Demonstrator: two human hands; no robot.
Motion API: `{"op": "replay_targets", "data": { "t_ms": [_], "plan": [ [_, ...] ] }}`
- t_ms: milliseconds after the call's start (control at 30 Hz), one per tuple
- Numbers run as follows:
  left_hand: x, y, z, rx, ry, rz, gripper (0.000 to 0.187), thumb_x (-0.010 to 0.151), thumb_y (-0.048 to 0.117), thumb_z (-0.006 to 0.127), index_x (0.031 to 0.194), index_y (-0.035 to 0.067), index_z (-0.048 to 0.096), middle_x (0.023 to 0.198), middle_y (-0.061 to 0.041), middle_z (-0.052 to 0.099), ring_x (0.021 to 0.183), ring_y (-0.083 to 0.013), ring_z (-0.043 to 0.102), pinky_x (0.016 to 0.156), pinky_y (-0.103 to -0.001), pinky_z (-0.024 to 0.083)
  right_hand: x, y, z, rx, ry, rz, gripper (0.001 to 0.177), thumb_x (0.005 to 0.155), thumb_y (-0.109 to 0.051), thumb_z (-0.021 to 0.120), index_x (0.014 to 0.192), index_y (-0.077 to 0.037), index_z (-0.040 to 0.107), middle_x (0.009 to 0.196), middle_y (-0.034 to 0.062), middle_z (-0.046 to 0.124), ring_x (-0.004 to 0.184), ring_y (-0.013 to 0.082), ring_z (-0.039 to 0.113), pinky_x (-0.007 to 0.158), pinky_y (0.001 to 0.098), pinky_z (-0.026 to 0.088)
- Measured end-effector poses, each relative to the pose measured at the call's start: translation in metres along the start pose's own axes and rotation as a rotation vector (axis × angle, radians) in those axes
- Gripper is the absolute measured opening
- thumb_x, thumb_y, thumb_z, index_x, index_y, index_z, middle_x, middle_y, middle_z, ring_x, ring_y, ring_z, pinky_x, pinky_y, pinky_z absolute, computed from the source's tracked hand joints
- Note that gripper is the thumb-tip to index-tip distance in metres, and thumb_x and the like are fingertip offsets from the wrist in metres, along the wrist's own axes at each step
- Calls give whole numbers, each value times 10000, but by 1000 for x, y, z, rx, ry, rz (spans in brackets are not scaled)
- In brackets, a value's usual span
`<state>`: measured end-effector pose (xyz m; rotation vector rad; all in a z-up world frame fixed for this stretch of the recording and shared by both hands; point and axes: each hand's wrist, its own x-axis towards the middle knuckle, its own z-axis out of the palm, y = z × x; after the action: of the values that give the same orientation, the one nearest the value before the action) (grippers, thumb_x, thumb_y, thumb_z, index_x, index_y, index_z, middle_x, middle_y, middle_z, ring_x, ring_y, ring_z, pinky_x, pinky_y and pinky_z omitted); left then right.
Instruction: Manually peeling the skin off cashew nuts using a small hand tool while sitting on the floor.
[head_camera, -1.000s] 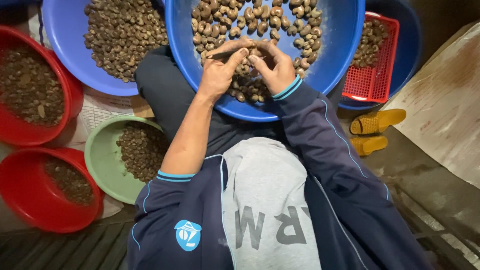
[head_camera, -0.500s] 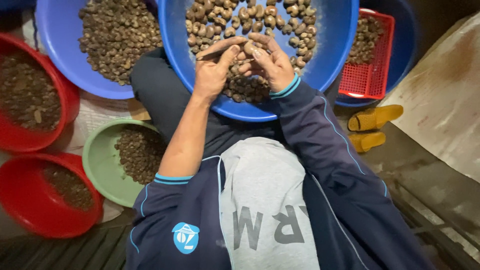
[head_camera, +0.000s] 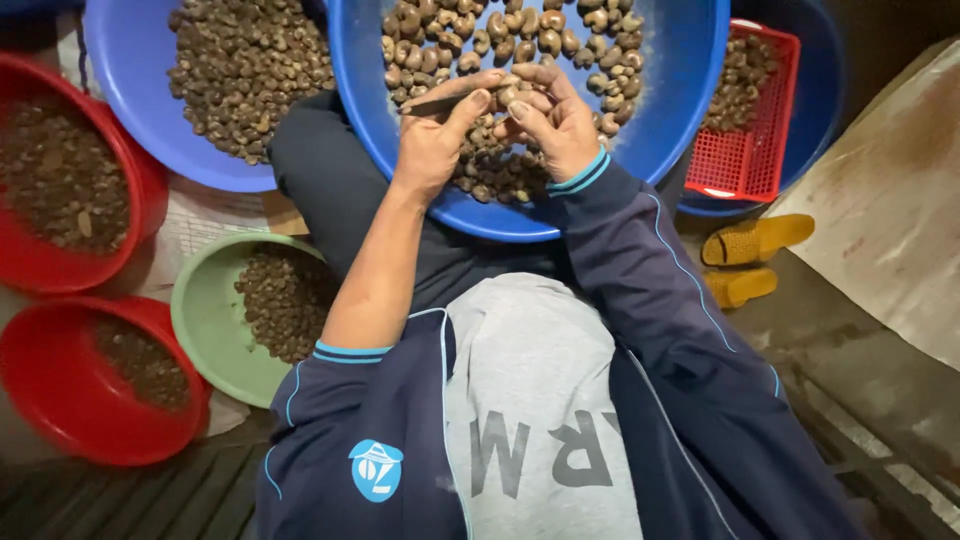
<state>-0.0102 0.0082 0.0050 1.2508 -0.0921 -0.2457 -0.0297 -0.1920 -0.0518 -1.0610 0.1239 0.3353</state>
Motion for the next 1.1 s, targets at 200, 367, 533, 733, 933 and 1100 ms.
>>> {"op": "replay_targets", "data": {
  "t_ms": [200, 367, 533, 733, 933, 1100],
  "plan": [
    [-1, 7, 3, 84, -41, 22, 221, 1041, 88, 653, 1252, 38, 699, 1288, -55, 715, 1228, -202, 671, 1104, -305, 544, 0, -2, 1, 21, -19, -7, 467, 1054, -82, 649, 1475, -69, 447, 1280, 112, 678, 906, 191, 691, 836, 328, 628],
    [0, -1, 0, 68, -98, 82, 165, 1046, 85, 654, 1186, 12, 701, 1362, -101, 658, 1302, -253, 622, 1167, -357, 510, 1, 0, -4, 181, -61, 2, 477, 1063, -50, 634, 1499, -94, 445, 1372, 126, 633, 905, 213, 682, 848, 364, 625],
    [1, 6, 2, 72, -76, 106, 178, 1044, 43, 641, 1205, 12, 710, 1306, -47, 690, 1282, -204, 623, 1174, -323, 482, 0, -2, -6, 236, -110, 82, 525, 1058, -72, 632, 1540, -91, 427, 1282, 113, 639, 898, 227, 674, 838, 351, 604],
    [0, 11, 3, 139, -64, 61, 198, 1036, 62, 638, 1215, 15, 707, 1215, -56, 724, 1123, -177, 674, 1035, -284, 539, 2, 6, -7, 142, -59, 34, 497, 1047, -37, 617, 1515, -67, 452, 1281, 133, 631, 909, 229, 668, 825, 341, 614],
    [3, -11, -6, 167, 133, -48, 230, 1021, 122, 646, 1219, 22, 705, 1114, -83, 755, 967, -156, 733, 863, -257, 605, -29, -44, -9, -223, 70, -241, 418, 1020, 32, 610, 1420, -46, 513, 1269, 152, 680, 968, 176, 649, 800, 275, 579],
    [5, -11, -12, 27, 322, -104, 260, 1014, 144, 671, 1224, -9, 678, 1008, -100, 744, 935, -185, 777, 799, -256, 621, -70, -92, -72, -500, 505, -616, 306, 1104, -24, 704, 1374, -112, 590, 1066, 169, 696, 777, 234, 671, 552, 292, 565]
  ]
}}
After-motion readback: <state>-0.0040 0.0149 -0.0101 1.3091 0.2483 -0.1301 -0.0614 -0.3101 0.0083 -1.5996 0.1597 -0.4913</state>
